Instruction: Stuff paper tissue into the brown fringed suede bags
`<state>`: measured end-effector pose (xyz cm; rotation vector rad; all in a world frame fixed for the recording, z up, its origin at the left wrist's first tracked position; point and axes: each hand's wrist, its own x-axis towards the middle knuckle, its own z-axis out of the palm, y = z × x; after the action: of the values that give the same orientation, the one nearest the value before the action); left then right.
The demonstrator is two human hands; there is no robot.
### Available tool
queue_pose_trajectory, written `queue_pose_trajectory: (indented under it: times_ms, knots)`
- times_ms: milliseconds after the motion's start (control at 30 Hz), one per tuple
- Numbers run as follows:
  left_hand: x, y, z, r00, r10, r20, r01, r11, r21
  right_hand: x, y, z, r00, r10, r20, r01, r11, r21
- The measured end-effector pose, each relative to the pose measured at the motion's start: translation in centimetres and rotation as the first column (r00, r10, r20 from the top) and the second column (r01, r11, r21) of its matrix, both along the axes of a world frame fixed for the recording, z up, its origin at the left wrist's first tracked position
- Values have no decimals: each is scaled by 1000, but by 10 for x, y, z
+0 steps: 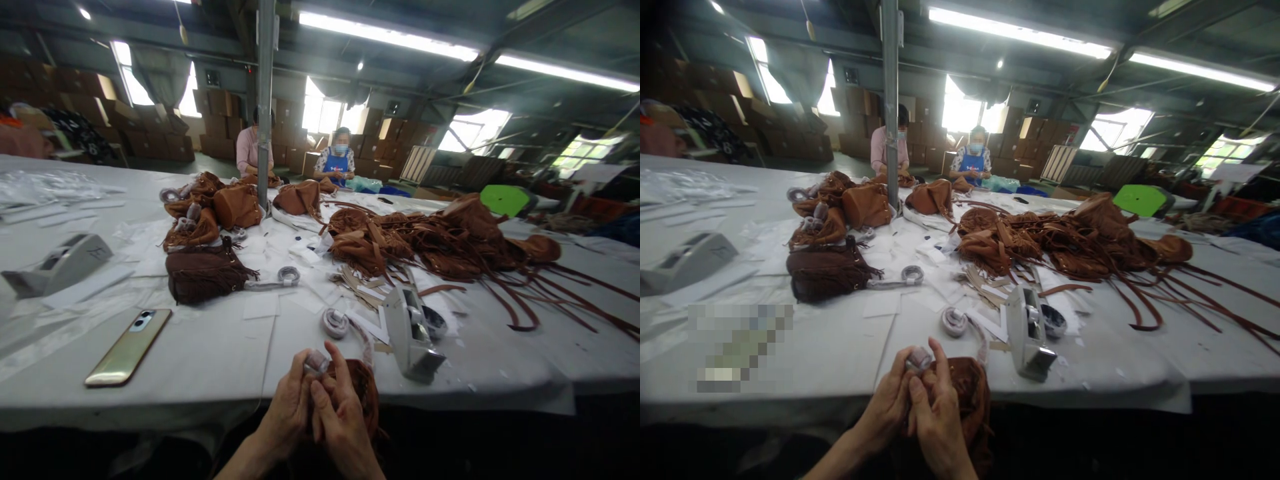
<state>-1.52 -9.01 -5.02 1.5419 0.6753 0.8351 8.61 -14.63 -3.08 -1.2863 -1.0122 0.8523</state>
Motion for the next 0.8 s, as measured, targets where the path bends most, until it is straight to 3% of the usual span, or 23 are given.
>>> queue_pose_trajectory:
  times_ms: [100,200,267,333,433,533,700,800]
  knots:
    - [-1,-1,4,997,-70,28,71,996,-57,-1,-2,-6,979,62,-195,-62,998,5]
    - [1,-4,3,979,-96,180,117,987,-113,-2,-1,-6,954,110,-279,-121,992,-24]
    - [2,-3,-2,952,-80,295,147,966,-213,-2,1,-3,954,180,-239,-196,980,-44]
    - [3,4,-9,927,30,374,118,923,-366,1,2,1,977,190,-98,-197,978,-65]
    - [0,22,-19,876,254,410,31,819,-573,14,2,8,980,-52,193,59,998,-30]
    - [-8,37,-23,858,275,435,86,757,-648,35,-3,14,880,-321,351,332,943,31]
    - [-19,45,-18,874,140,465,252,688,-681,70,-17,3,817,-338,468,422,902,-85]
    - [-19,47,-17,884,112,454,261,688,-677,79,-29,-16,820,-318,476,438,885,-162]
